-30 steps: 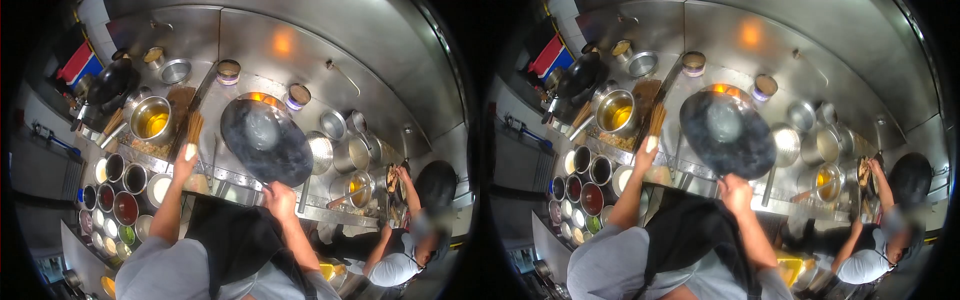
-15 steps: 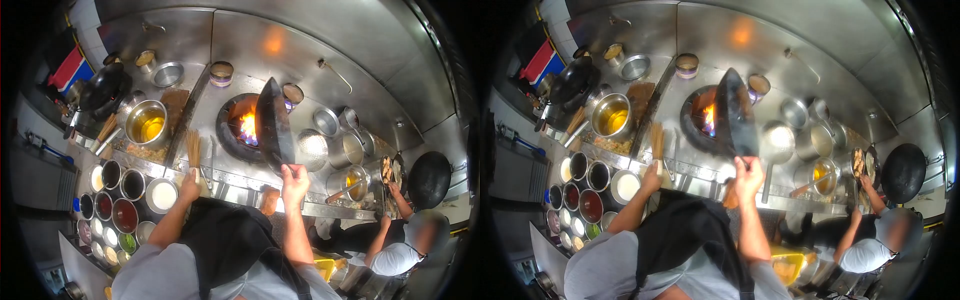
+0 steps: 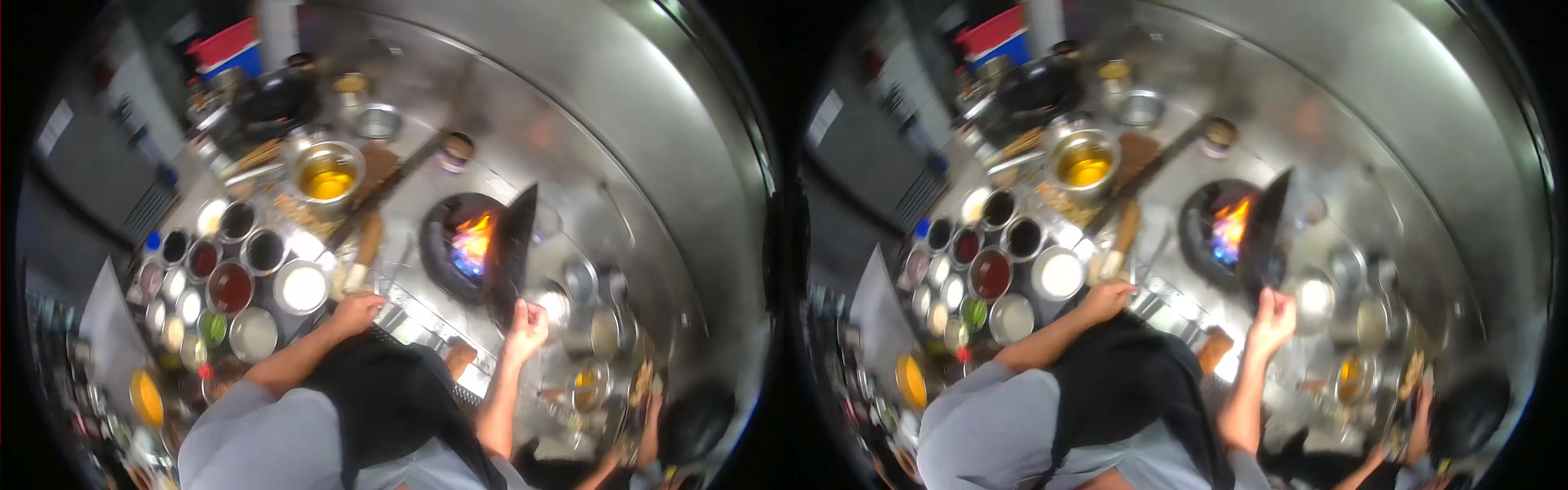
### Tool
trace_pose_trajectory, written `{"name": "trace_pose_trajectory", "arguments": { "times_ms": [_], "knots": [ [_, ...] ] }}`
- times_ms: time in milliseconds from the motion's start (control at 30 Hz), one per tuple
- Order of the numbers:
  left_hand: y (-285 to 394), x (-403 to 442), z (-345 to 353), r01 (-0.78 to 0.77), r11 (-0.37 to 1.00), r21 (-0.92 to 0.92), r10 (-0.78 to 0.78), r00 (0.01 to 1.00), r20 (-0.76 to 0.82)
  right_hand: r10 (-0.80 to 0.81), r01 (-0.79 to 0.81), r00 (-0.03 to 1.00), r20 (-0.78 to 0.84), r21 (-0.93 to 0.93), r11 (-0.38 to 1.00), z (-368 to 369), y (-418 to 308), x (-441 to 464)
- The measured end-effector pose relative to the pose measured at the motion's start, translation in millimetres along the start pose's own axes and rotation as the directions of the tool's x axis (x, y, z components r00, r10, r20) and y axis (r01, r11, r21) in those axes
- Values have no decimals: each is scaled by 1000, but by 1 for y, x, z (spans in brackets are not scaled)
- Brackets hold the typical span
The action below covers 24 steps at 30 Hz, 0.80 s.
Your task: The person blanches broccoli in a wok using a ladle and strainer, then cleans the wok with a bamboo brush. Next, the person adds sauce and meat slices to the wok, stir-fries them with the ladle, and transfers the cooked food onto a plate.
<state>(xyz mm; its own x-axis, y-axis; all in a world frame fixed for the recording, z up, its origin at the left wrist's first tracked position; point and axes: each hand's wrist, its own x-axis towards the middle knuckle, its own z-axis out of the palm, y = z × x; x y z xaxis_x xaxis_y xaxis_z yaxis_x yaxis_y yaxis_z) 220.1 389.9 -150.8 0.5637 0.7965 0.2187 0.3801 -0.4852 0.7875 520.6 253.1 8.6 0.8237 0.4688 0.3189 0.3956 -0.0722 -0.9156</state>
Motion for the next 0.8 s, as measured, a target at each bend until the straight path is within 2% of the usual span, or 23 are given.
{"name": "trace_pose_trajectory", "arguments": {
  "times_ms": [67,100,133,167,200,233,267,300,333,400,433,500,533,633,667,733,800],
  "knots": [
    [6,-24,5,37,998,51,-35,998,-49,-85,90,990,112,-38,995,7,22,3],
    [11,-35,6,117,989,89,-116,993,-9,-141,164,977,161,-139,977,11,21,1],
    [16,-45,7,202,972,122,-206,978,20,-200,224,957,211,-93,970,15,32,1],
    [25,-54,7,262,957,124,-268,963,36,-247,311,930,273,-225,923,16,39,2],
    [33,-63,8,320,940,119,-328,943,53,-256,359,903,345,-275,892,15,50,5],
    [33,-73,15,330,938,104,-335,941,35,-371,485,846,384,-264,833,17,73,11],
    [33,-83,20,334,939,88,-337,941,24,-379,542,805,458,-305,783,19,77,12],
    [40,-96,25,360,930,74,-358,933,-34,-356,537,780,514,-260,802,22,97,17],
    [51,-107,27,376,925,59,-371,925,-79,-396,634,716,574,-297,714,23,103,18],
    [67,-136,34,453,892,3,-447,883,-144,-344,673,655,673,-313,670,25,98,11],
    [70,-153,41,445,895,-33,-442,874,-204,-359,699,608,709,-262,666,28,102,12],
    [80,-191,54,460,884,-80,-462,836,-297,-200,691,596,778,-370,620,38,119,26],
    [88,-212,58,495,863,-102,-498,800,-336,-267,704,574,774,-299,645,46,142,35],
    [111,-276,69,678,707,-204,-682,574,-454,-170,717,544,822,-349,603,62,160,48],
    [115,-298,74,688,694,-211,-688,550,-473,-181,728,519,836,-320,606,67,167,48],
    [121,-345,85,703,641,-307,-719,411,-561,-175,759,489,855,-318,568,77,180,49],
    [125,-398,99,637,625,-451,-718,242,-653,-207,777,454,867,-272,568,88,186,46]
  ]
}}
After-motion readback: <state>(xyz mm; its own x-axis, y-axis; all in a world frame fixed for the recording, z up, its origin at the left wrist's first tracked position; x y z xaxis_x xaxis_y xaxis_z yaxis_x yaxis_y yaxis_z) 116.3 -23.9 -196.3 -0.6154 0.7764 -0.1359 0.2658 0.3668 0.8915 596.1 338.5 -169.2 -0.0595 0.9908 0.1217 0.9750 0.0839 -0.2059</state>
